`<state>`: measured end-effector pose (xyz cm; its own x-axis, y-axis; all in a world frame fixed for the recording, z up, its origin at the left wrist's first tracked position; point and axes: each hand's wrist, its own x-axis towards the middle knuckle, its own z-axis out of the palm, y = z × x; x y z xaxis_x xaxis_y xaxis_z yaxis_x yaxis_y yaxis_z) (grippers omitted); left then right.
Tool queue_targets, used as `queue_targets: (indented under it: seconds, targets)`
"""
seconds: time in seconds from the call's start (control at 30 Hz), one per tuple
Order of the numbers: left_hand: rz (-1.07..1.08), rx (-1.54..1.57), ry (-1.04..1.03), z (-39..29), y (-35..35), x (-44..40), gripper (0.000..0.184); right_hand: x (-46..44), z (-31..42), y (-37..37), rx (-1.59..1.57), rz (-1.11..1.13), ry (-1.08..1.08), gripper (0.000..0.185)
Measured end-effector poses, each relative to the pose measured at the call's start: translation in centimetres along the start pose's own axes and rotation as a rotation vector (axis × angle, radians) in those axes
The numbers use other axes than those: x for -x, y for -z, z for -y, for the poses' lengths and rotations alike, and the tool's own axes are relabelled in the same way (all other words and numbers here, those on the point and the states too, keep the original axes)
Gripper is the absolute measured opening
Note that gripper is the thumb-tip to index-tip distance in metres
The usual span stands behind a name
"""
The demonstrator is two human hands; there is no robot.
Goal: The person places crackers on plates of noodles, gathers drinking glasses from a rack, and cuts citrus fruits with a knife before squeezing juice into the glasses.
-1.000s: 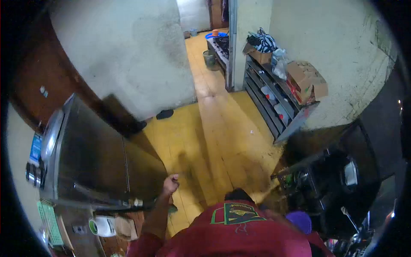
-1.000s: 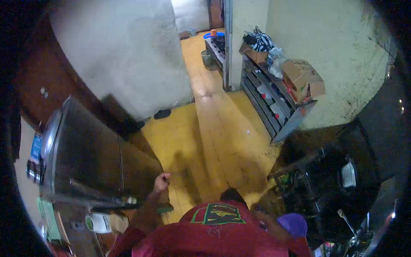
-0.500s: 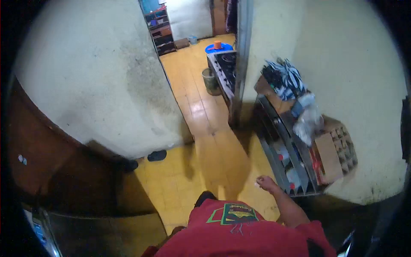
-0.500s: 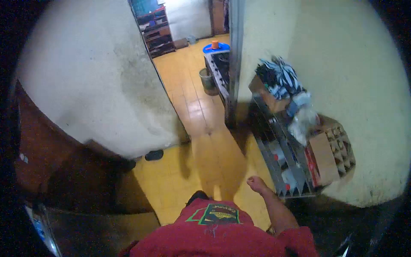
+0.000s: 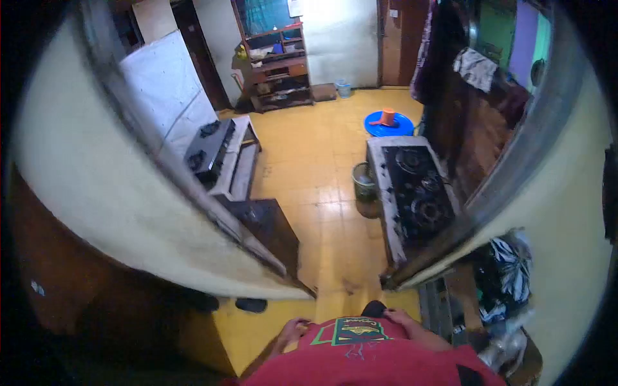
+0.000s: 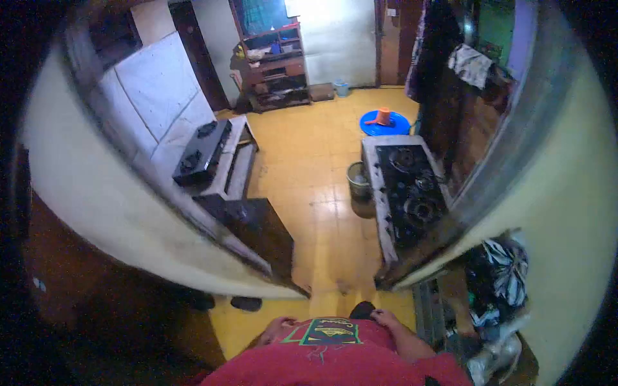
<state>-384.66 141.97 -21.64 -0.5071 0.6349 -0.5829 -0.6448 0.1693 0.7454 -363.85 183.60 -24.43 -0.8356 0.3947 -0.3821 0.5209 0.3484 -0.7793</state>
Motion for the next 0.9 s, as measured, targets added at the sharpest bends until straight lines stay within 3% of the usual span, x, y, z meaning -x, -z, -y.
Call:
queue_targets:
  seconds: [0.03,0.1,0.13,0.23,0.3,0.37,0.43,0.5,0.6,0.7,0.77,0.83,0.87,0.9]
  targets:
    - [-0.076,-0.609,-0.085,-9.1,-5.5,-0.9,0.042,-4.4,0.3,0.9,-0.023,0.013,0.016,0.029]
    - [0.022,-0.458,-0.326,-13.3,-6.6,-9.2,0.045,-13.1,-0.1,3.1,-0.278,0.098,-0.476,0.025]
    - [0.019,-0.471,-0.322,-15.4,-6.4,-13.1,0.045,-17.2,0.0,4.3,-0.396,0.140,-0.732,0.025]
    - [-0.138,-0.548,-0.402,-19.9,-5.6,-22.8,0.047,-31.6,0.4,8.5,-0.376,0.268,-0.716,0.019]
    - [-0.454,-0.205,-0.239,-20.6,-1.5,-28.0,0.044,-41.6,2.0,11.9,-0.448,0.224,-0.742,0.017]
    - [-0.780,-0.233,-0.059,-22.9,1.5,-29.3,0.043,-50.7,6.9,16.3,-0.421,0.138,-0.611,0.013]
    - [-0.910,-0.109,0.067,-18.4,7.2,-32.6,0.041,-54.8,18.8,21.9,-0.555,-0.112,-0.413,0.012]
    - [-0.855,-0.252,0.337,-23.7,7.7,-33.1,0.035,-64.8,20.1,25.4,-0.085,-0.120,-0.241,0.011]
    - [-0.773,-0.332,0.491,-30.9,9.8,-39.8,0.027,-75.8,27.5,30.3,-0.040,-0.090,-0.224,0.011]
    - [-0.709,-0.401,0.519,-38.9,13.6,-49.4,0.020,-86.1,27.7,31.2,-0.208,-0.142,-0.189,0.014]
    - [-0.660,-0.467,0.477,-45.7,17.1,-57.7,0.016,-89.9,29.5,31.7,-0.329,-0.140,-0.332,0.020]
    - [-0.612,-0.522,0.401,-54.9,21.1,-66.5,0.014,-92.7,23.6,29.9,-0.416,-0.102,-0.539,0.023]
    - [-0.593,-0.540,0.353,-59.9,23.2,-71.7,0.014,-93.2,23.1,29.7,-0.114,0.042,-0.728,0.021]
    - [-0.581,-0.546,0.282,-65.9,24.5,-77.5,0.014,-92.9,22.3,28.8,-0.430,0.037,-0.779,0.021]
